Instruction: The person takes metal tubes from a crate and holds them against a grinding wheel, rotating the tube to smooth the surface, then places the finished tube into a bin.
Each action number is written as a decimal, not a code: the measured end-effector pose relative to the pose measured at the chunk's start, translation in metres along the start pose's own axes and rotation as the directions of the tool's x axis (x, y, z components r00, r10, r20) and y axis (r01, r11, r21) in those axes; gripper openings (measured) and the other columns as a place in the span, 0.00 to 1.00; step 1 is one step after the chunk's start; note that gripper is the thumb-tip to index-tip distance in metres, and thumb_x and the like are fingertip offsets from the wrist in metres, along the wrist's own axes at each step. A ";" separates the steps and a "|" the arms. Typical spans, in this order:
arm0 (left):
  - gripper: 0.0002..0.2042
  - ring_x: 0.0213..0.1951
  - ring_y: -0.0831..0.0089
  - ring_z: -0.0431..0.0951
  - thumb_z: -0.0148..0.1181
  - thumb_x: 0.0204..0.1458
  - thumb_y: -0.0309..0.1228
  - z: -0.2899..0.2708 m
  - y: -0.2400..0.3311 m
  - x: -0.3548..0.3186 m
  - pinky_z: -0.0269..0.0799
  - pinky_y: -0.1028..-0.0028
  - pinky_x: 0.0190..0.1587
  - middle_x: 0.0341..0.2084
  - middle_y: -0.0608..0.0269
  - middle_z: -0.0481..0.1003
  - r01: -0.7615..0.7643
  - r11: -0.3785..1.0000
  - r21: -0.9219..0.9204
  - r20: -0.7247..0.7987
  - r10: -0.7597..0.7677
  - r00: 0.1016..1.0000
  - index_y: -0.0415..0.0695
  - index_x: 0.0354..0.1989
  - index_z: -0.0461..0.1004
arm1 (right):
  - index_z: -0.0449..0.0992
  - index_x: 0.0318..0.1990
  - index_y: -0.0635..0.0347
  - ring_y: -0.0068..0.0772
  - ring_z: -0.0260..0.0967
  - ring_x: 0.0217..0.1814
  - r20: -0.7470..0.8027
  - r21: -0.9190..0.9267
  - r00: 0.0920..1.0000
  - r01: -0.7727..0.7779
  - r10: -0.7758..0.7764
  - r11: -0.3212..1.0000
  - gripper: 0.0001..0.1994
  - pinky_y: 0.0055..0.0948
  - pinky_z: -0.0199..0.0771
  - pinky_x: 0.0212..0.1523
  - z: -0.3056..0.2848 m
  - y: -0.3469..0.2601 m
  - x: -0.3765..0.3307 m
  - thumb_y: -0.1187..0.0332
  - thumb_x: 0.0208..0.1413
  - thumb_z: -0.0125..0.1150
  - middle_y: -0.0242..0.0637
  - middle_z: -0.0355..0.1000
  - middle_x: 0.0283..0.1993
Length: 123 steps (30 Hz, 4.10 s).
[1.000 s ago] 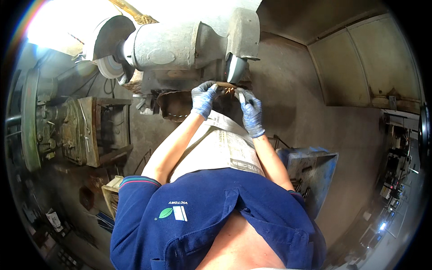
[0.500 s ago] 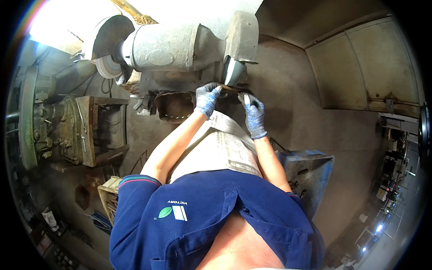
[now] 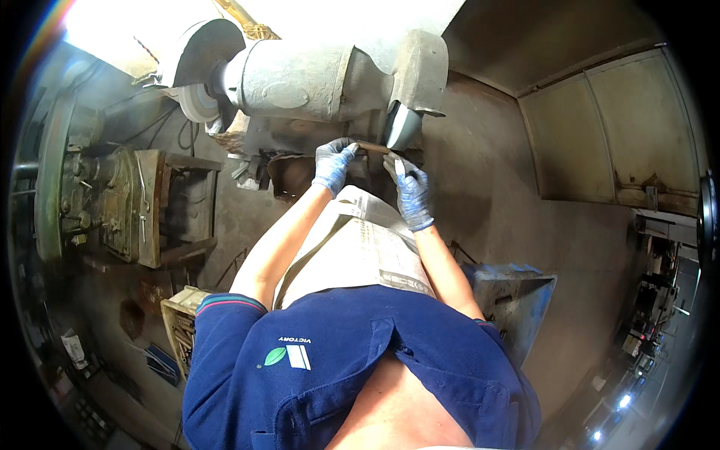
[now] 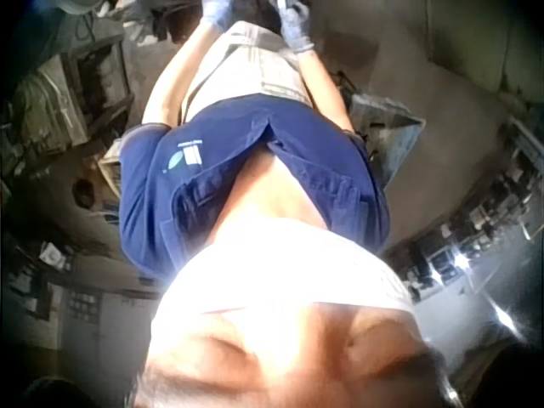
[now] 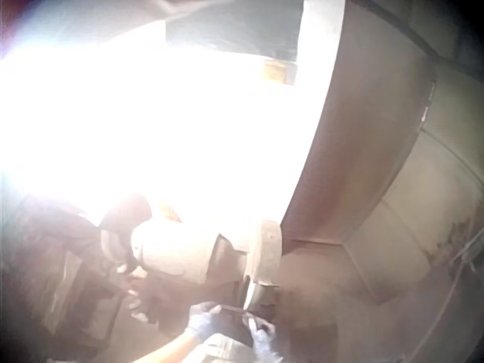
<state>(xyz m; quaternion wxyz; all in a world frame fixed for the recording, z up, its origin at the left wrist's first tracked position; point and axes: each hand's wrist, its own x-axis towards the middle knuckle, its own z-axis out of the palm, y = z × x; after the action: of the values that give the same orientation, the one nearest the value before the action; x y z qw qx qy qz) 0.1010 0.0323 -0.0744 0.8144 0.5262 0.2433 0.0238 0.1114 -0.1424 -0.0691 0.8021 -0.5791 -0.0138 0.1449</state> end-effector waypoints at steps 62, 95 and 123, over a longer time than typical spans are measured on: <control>0.04 0.26 0.76 0.76 0.55 0.52 0.24 -0.012 0.041 -0.030 0.73 0.78 0.31 0.24 0.61 0.76 0.001 1.000 0.008 0.131 -0.002 0.991 0.36 0.32 0.74 | 0.75 0.45 0.65 0.33 0.69 0.51 0.239 -0.533 0.878 0.476 -0.415 0.700 0.14 0.28 0.68 0.53 0.012 -0.026 -0.023 0.78 0.49 0.60 0.42 0.73 0.46; 0.05 0.29 0.73 0.77 0.56 0.51 0.22 0.035 0.011 -0.030 0.77 0.74 0.35 0.28 0.59 0.76 0.060 0.987 -0.148 0.241 -0.023 0.970 0.34 0.35 0.74 | 0.77 0.40 0.65 0.28 0.70 0.47 -0.021 -0.275 0.953 0.285 -0.303 0.918 0.08 0.27 0.68 0.52 -0.032 -0.035 -0.026 0.77 0.52 0.57 0.38 0.74 0.43; 0.05 0.25 0.77 0.75 0.56 0.51 0.23 0.041 0.002 -0.013 0.71 0.79 0.31 0.24 0.62 0.77 0.041 0.999 -0.024 0.149 -0.037 0.988 0.36 0.32 0.76 | 0.75 0.41 0.68 0.28 0.71 0.42 -0.055 -0.324 0.983 0.149 -0.176 0.934 0.10 0.28 0.70 0.49 -0.048 -0.011 -0.007 0.70 0.57 0.55 0.41 0.74 0.42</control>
<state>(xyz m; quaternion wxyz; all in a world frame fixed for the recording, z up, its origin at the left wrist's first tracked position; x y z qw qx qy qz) 0.1075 -0.0048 -0.0544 0.8375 0.5108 0.1919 -0.0278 0.1162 -0.1913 -0.0735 0.7074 -0.7032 -0.0514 0.0495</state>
